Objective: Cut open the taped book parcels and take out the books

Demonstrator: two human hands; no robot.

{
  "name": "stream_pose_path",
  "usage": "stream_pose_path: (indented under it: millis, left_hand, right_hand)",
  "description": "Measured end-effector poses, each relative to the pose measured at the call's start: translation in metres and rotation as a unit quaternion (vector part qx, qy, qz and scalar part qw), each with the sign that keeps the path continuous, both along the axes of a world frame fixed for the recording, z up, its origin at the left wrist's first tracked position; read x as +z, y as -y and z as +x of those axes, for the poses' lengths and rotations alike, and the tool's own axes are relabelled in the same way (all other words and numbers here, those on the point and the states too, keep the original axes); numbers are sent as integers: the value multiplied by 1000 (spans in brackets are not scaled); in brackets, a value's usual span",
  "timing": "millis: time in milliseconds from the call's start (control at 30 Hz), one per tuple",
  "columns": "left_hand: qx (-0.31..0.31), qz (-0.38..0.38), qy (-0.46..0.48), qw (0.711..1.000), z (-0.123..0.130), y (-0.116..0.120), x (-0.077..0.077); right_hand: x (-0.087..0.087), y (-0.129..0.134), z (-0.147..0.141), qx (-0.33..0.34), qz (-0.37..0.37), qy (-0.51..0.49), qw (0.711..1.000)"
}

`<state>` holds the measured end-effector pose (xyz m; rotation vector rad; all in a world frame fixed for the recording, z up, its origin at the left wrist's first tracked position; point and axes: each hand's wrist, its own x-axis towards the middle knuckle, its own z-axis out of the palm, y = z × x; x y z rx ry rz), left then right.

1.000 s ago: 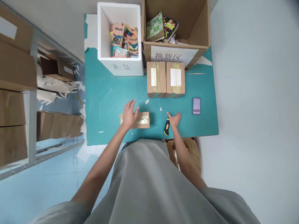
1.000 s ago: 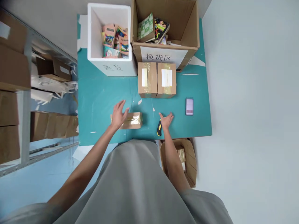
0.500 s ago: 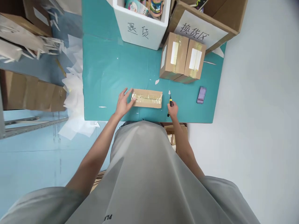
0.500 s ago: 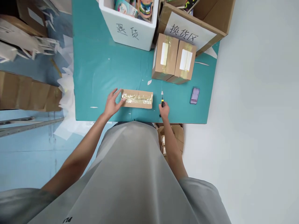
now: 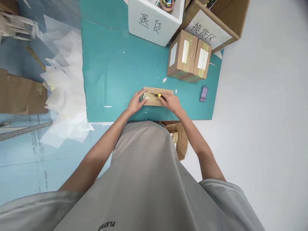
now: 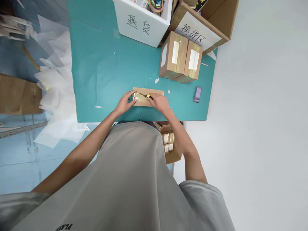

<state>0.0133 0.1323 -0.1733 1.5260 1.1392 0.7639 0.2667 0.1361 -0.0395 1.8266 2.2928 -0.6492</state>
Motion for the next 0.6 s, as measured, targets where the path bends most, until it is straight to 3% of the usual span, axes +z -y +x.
stream_pose_path:
  millis: [100,200,600]
  left_hand:
    - [4,-12,18,1000,3,1,-4]
    - [5,-19,30,999,4,1,-7]
    - [6,-25,44,999,5,0,-9]
  right_hand:
    - [10,-7,-24,78,-41,61,994]
    - [18,-13,-38,117,-61,114,985]
    - [24,-22,-51,139,-60,171,974]
